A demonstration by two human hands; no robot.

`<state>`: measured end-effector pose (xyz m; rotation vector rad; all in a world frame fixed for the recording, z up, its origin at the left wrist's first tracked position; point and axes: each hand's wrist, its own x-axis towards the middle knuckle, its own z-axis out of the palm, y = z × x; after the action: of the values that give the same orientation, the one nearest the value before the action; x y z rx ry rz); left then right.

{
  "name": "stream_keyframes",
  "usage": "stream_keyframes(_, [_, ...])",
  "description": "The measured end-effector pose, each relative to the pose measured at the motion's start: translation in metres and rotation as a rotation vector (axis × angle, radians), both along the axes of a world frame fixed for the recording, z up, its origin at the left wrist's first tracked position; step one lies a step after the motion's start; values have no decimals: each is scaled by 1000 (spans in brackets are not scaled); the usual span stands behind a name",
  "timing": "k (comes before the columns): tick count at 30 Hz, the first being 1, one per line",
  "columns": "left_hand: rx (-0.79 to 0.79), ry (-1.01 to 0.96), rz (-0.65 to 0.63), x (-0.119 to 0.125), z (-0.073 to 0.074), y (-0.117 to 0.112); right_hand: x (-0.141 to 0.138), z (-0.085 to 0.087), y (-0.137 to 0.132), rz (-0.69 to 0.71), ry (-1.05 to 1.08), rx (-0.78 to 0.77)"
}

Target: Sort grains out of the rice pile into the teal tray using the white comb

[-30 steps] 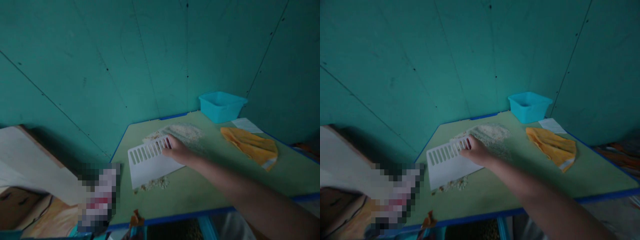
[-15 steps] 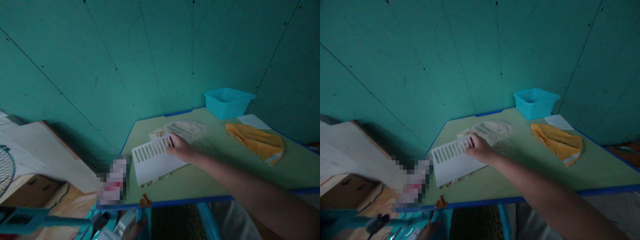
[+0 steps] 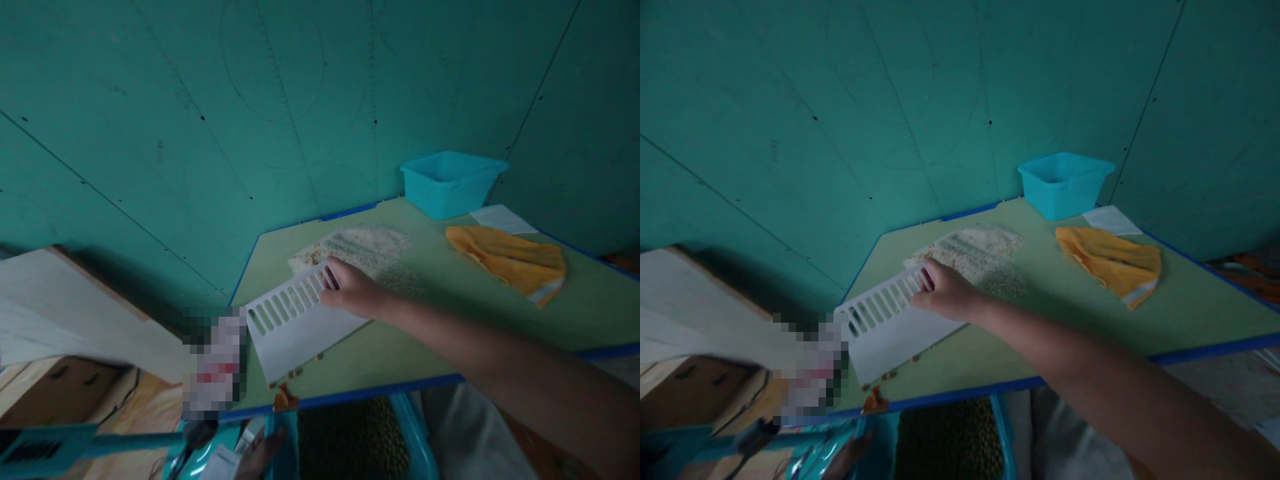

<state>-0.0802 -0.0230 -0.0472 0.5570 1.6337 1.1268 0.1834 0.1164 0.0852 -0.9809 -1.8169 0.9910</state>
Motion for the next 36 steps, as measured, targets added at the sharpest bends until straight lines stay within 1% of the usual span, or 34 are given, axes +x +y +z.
stream_keyframes(3, [-68, 77, -9, 2, 0, 1, 0, 1, -1, 32, 44, 15])
stream_keyframes(6, [-88, 102, -3, 3, 2, 0, -1, 0, -1, 37, 36, 25])
stream_keyframes(11, [-41, 59, 34, -1, 8, -4, -1, -2, -3, 21, -25, 9])
stream_keyframes(16, [16, -36, 102, -2, 5, -7, -1, -4, -4, 32, -24, 7])
stream_keyframes(20, [9, -68, 133, -7, 5, -6, -2, -5, -5, 52, -2, -1])
stream_keyframes(25, [-26, -20, 157, -21, 9, 2, -3, -5, -7, 55, 20, 15])
stream_keyframes(30, [-4, 26, 150, -12, 6, 0, -5, -4, -9, 72, 23, 2])
stream_keyframes(33, [14, 27, 155, -6, 8, -6, -5, -3, -11, 83, 23, -12])
stream_keyframes(36, [28, 7, 161, -7, 12, -9, -4, -2, -12, 99, 20, -15])
